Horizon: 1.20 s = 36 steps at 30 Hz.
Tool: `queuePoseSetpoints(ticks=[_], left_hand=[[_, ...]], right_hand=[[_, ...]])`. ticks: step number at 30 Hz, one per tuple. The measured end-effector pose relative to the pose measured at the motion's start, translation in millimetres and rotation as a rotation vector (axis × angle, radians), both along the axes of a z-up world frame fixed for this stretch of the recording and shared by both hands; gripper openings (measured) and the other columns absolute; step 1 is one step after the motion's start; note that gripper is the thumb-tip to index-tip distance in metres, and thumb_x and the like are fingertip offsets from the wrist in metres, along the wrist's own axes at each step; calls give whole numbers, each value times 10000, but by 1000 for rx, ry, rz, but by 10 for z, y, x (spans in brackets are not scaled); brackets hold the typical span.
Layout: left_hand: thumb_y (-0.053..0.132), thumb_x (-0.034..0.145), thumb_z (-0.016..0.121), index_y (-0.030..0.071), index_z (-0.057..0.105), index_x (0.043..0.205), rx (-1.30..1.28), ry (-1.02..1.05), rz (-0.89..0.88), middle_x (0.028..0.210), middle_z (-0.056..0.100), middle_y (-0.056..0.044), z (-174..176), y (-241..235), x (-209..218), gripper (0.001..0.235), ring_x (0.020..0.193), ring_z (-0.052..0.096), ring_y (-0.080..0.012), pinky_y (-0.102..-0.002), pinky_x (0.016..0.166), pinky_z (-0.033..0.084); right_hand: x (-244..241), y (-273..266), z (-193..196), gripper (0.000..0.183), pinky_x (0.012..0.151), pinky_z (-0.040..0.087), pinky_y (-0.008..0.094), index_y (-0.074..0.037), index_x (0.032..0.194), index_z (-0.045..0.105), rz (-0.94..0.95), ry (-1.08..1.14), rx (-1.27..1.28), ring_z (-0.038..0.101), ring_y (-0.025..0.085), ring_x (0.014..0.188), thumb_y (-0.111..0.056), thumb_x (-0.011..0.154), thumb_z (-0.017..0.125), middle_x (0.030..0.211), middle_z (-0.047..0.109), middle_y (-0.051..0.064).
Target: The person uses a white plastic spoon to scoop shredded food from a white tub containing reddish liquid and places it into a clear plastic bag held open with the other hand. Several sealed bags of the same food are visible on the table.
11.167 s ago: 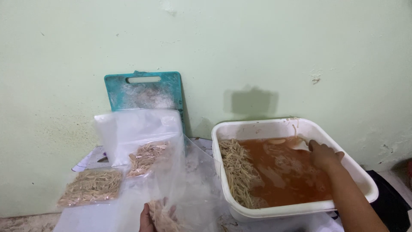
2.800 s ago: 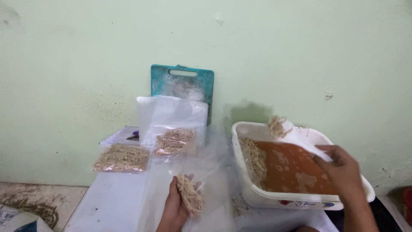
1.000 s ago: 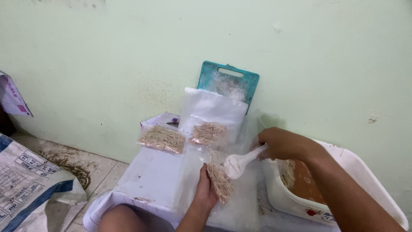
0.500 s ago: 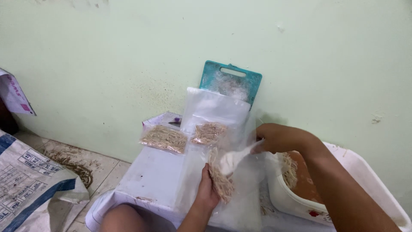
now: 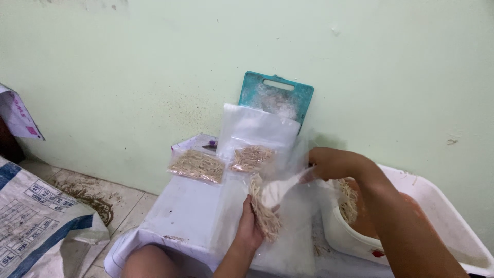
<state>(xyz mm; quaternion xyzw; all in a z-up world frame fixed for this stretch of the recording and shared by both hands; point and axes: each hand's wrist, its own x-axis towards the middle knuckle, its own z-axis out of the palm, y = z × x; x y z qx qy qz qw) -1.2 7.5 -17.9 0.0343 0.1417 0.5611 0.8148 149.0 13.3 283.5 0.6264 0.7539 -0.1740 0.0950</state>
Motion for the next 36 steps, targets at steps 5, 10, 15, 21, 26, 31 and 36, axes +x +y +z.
queuePoseSetpoints(ticks=[5,10,15,21,26,31,36], left_hand=[[506,1031,407,84,520,1525,-102,89,17,1477,615,-202,279,-153,-66,659,1187,624,-294,-386,959,510],[536,1032,418,163,573,1471,-35,-13,-23,1234,693,-213,-42,41,-22,596,924,656,-294,-410,725,534],[522,1057,346,99,539,1511,-99,50,0,1496,576,-99,167,-31,-47,650,1330,543,-351,-515,972,469],[533,1042,361,89,535,1507,-51,52,-23,1498,565,-163,45,18,-37,666,1374,512,-357,-485,941,458],[508,1048,395,107,557,1488,-67,70,-21,1411,609,-178,-101,86,-30,616,1195,575,-333,-498,902,493],[451,1044,338,200,359,1617,-113,202,34,1620,483,-74,428,-185,-79,626,1444,472,-382,-549,1078,441],[564,1026,369,135,525,1532,-66,174,-68,1443,535,-258,27,12,-72,681,1033,522,-304,-463,871,470]], right_hand=[[-84,-182,43,374,698,489,262,-185,1230,776,-15,-59,-50,617,126,779,-204,857,800,1010,754,-16],[195,-427,568,285,784,516,247,-226,1176,808,-44,-39,68,654,92,821,-177,901,753,1036,801,-55],[629,-896,1010,390,978,645,333,-272,1324,743,-333,-51,328,811,145,1093,-267,938,689,1241,847,-35],[2416,-854,282,351,579,469,487,-26,1291,793,-526,566,610,571,375,662,22,960,683,722,642,272],[2863,-867,-579,358,954,585,604,-86,1370,685,-827,415,495,696,449,1112,-146,1019,650,1300,699,245],[3395,-662,-1419,387,1035,581,542,-180,1394,660,-866,345,386,681,357,1253,-195,1008,665,1406,681,178],[4263,-350,-2221,392,939,364,471,-470,1302,696,-972,-253,507,715,252,1169,-554,919,696,1287,808,-92]])
